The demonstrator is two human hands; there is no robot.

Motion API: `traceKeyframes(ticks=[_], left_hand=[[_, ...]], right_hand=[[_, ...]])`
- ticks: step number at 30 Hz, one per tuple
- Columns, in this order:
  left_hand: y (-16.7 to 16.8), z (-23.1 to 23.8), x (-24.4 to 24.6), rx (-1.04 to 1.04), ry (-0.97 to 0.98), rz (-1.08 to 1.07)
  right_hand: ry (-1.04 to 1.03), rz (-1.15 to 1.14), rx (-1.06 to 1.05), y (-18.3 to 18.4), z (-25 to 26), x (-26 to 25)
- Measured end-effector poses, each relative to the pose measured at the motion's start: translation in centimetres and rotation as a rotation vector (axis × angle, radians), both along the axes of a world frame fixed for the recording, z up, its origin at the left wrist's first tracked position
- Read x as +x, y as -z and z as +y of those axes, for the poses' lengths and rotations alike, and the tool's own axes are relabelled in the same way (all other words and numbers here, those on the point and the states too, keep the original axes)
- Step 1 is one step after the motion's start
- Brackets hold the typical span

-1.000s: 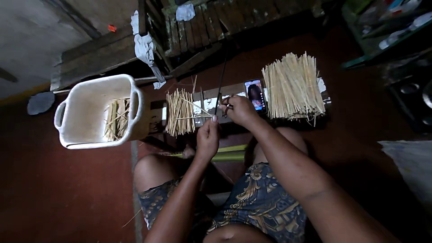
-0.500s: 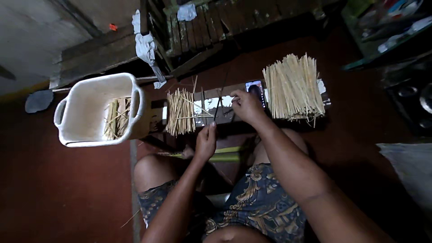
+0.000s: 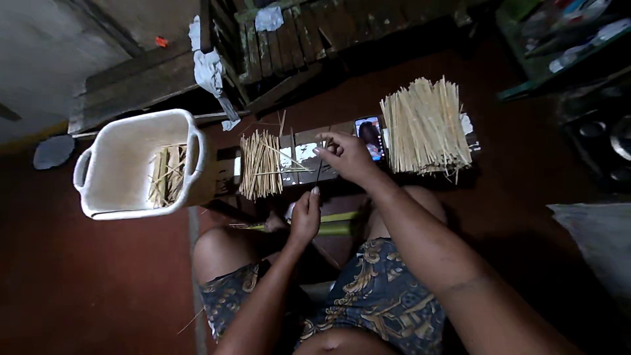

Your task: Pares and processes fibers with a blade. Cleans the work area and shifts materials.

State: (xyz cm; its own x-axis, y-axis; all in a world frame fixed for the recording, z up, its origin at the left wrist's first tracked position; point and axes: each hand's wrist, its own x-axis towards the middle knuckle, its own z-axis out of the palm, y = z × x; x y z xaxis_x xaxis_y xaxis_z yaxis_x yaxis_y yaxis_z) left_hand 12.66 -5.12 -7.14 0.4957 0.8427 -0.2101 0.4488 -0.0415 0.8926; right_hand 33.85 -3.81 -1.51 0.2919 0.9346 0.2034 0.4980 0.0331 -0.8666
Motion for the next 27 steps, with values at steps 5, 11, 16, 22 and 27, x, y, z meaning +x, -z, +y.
traceKeyframes(ticks=[5,11,16,22,27], left_hand=[[-0.1,-1.1,0.2,0.019,-0.034,-0.095],[1.6,-1.3,-0.5,-0.046,-0.010,-0.050],[1.5,-1.6,-0.4,0.021,-0.034,-0.090],[3.0,-1.7,-0.4,0.009,-0.050,-0.048],[4.4,-1.7,-1.5,0.030,-0.053,0.001]], right_hand=[[0.013,-0.049,0.128,0.4,-0.1,-0.7],[0.016,-0.111,0.117,0.1,-0.4,-1.4],[0.001,-0.083,0.093,0.3,-0.1,-1.1],[-0.011,-0.140,-0.006,1.7,0.5,-1.9],[-0.052,-0.135,-0.067,2.5,0.8,-3.1]])
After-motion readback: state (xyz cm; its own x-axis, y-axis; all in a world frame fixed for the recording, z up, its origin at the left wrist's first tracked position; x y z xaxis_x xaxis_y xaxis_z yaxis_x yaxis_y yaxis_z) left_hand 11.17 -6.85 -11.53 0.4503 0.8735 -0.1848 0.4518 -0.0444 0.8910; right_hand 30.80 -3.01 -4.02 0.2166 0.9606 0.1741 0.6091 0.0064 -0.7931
